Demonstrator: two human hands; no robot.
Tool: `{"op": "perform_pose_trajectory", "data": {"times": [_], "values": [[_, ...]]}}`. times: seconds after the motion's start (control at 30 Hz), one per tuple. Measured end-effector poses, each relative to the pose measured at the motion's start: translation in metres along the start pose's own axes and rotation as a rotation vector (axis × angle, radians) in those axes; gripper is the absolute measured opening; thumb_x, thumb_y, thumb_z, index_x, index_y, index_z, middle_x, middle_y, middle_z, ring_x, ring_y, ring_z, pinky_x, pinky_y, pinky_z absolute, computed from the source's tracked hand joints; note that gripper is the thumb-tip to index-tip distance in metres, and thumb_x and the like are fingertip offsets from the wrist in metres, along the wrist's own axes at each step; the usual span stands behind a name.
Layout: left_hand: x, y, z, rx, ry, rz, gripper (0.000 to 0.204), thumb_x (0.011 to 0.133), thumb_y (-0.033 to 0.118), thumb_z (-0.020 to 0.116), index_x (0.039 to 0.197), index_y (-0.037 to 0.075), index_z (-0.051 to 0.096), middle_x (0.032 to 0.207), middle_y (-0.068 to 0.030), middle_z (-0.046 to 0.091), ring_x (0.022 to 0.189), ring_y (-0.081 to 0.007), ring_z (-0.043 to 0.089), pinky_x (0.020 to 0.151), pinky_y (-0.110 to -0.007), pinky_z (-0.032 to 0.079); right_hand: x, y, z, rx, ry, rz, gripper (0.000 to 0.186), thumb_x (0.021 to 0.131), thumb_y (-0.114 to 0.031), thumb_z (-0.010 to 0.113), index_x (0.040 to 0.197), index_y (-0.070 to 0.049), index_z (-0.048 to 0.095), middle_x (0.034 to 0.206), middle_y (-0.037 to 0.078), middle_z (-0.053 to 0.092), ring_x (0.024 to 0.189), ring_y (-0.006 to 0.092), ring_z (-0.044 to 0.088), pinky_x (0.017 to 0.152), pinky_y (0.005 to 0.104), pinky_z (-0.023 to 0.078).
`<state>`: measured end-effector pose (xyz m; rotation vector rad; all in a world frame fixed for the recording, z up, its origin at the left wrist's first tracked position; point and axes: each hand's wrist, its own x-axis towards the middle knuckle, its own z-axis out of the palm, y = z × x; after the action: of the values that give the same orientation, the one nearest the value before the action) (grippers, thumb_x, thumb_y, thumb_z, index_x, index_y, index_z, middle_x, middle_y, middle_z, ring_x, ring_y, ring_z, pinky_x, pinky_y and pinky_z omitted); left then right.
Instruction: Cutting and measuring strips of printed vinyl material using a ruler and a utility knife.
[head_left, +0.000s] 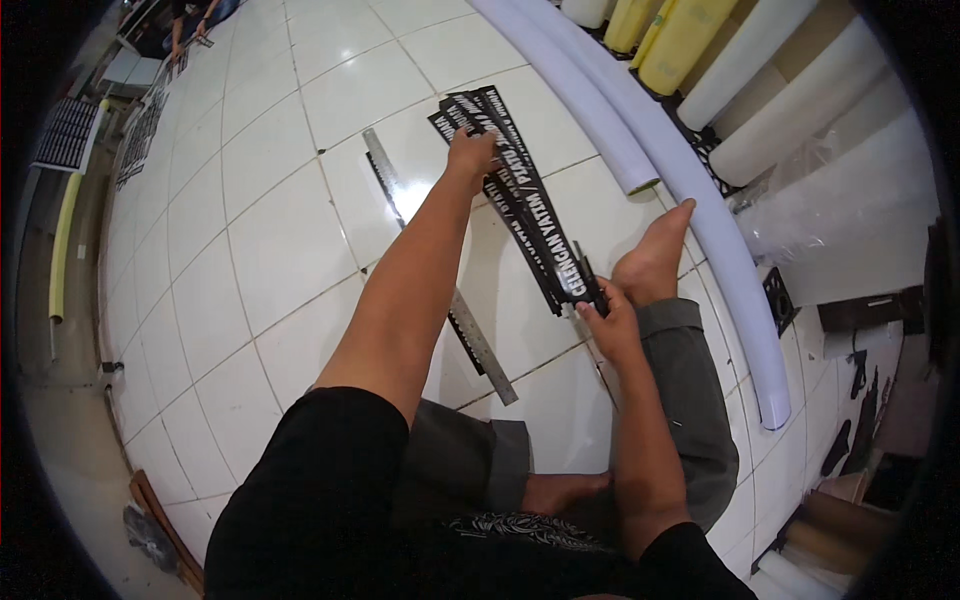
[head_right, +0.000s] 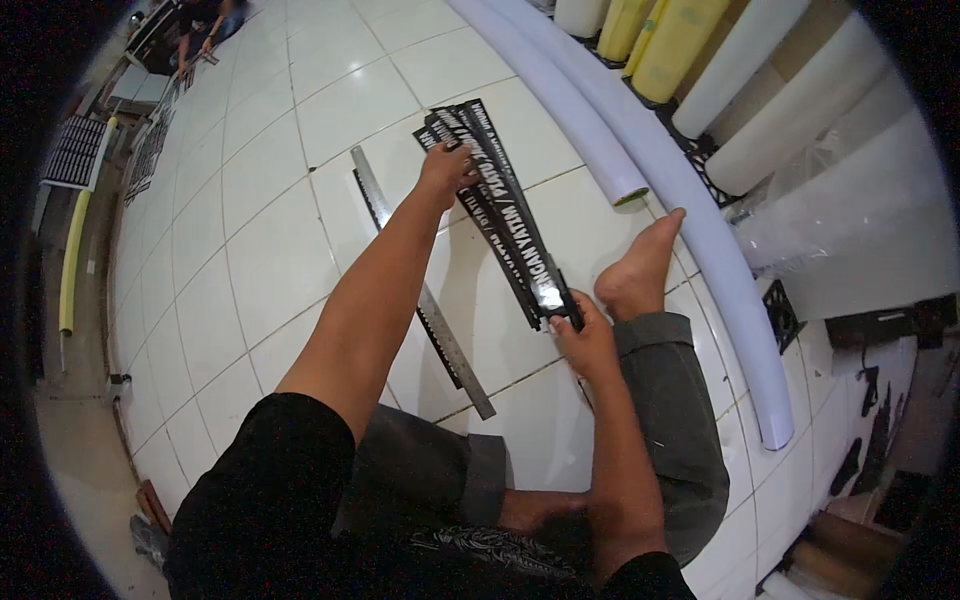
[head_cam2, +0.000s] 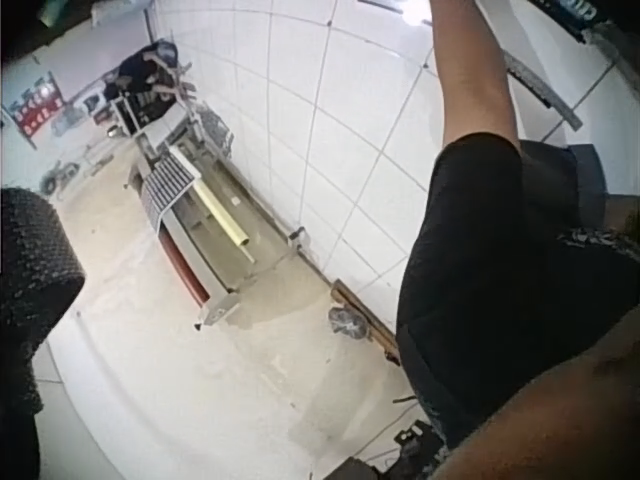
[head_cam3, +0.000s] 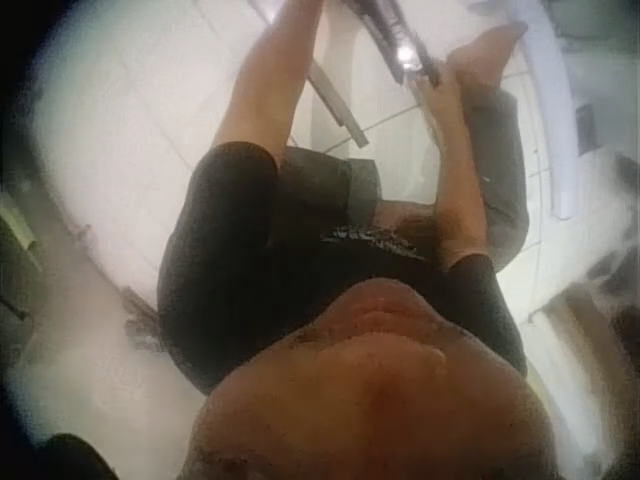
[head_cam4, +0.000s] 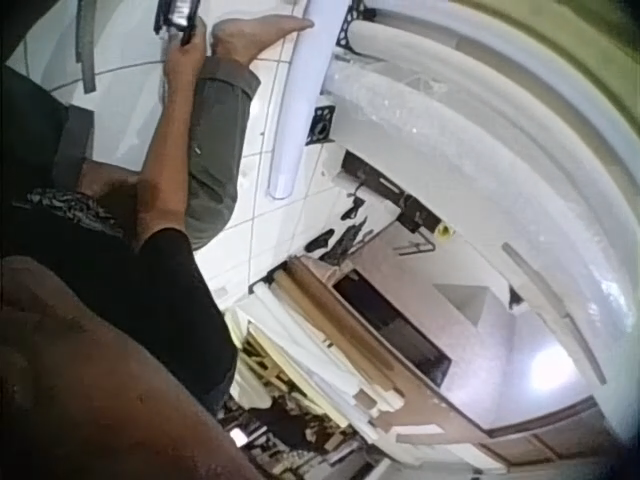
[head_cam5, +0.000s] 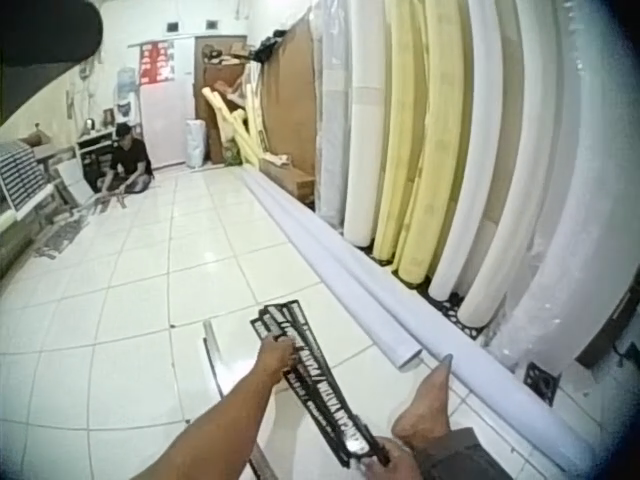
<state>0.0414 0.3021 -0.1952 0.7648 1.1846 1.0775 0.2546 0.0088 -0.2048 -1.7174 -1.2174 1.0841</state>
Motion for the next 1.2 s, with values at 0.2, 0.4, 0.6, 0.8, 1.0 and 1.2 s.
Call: {"op": "perform_pose_trajectory", "data": {"times": [0.2, 0.4, 0.6, 0.8, 1.0, 1.2], "values": [[-0.064, -0.033, -0.124, 1.26, 0.108, 0.304, 0.06, 0.089, 0.034, 0.07, 0.139, 0.007, 0.053, 0.138, -0.0206, 0.058, 0.128, -0.0401, 0.056, 0.106, -0.047, 0.046, -0.017, 0.003, -0.001, -0.517, 0.329, -0.182, 0.032, 0.093, -0.009, 0.066, 0.124, -0.002, 0.06, 0.116, 0.019, 0.064, 0.107, 0.0396, 0.062, 0.089, 0.0434, 0.052], [-0.146, -0.03, -0.183, 1.705, -0.073, 0.312, 0.064, 0.087, 0.042, 0.071, 0.143, 0.016, 0.052, 0.155, -0.0136, 0.042, 0.14, -0.0346, 0.044, 0.11, -0.049, 0.043, -0.131, -0.018, 0.09, -0.599, -0.257, -0.017, 0.046, 0.086, -0.03, 0.077, 0.116, -0.002, 0.057, 0.113, 0.019, 0.06, 0.099, 0.0404, 0.065, 0.085, 0.0488, 0.053], [-0.149, -0.033, -0.169, 1.821, -0.063, 0.181, 0.067, 0.092, 0.05, 0.064, 0.15, 0.02, 0.046, 0.162, -0.0079, 0.033, 0.146, -0.0306, 0.039, 0.11, -0.053, 0.041, -0.149, -0.007, 0.103, -0.608, -0.071, 0.019, 0.038, 0.084, -0.024, 0.076, 0.108, 0.001, 0.06, 0.109, 0.02, 0.058, 0.096, 0.0417, 0.065, 0.083, 0.0498, 0.054], [-0.167, -0.031, -0.178, 1.799, 0.037, 0.317, 0.066, 0.095, 0.048, 0.062, 0.148, 0.013, 0.045, 0.159, -0.0168, 0.037, 0.146, -0.0346, 0.038, 0.112, -0.059, 0.037, -0.16, 0.0, 0.111, -0.678, -0.135, 0.12, 0.034, 0.083, -0.018, 0.074, 0.106, 0.003, 0.06, 0.112, 0.021, 0.057, 0.098, 0.042, 0.065, 0.085, 0.0504, 0.054], [-0.198, -0.014, -0.15, 1.393, -0.014, 0.015, 0.064, 0.093, 0.052, 0.062, 0.133, 0.002, 0.056, 0.131, -0.0198, 0.064, 0.121, -0.0379, 0.062, 0.101, -0.046, 0.05, -0.176, 0.003, 0.094, -0.658, 0.055, 0.096, 0.034, 0.081, -0.018, 0.074, 0.105, 0.003, 0.061, 0.113, 0.021, 0.058, 0.1, 0.042, 0.065, 0.086, 0.0501, 0.054], [-0.207, -0.052, -0.153, 1.121, -0.131, -0.086, 0.068, 0.092, 0.051, 0.062, 0.124, -0.009, 0.061, 0.127, -0.0304, 0.064, 0.119, -0.0405, 0.063, 0.101, -0.046, 0.05, -0.17, 0.003, 0.08, -0.668, 0.0, 0.256, 0.049, 0.075, -0.027, 0.078, 0.112, 0.001, 0.062, 0.112, 0.02, 0.06, 0.102, 0.0389, 0.065, 0.088, 0.0477, 0.054]]}}
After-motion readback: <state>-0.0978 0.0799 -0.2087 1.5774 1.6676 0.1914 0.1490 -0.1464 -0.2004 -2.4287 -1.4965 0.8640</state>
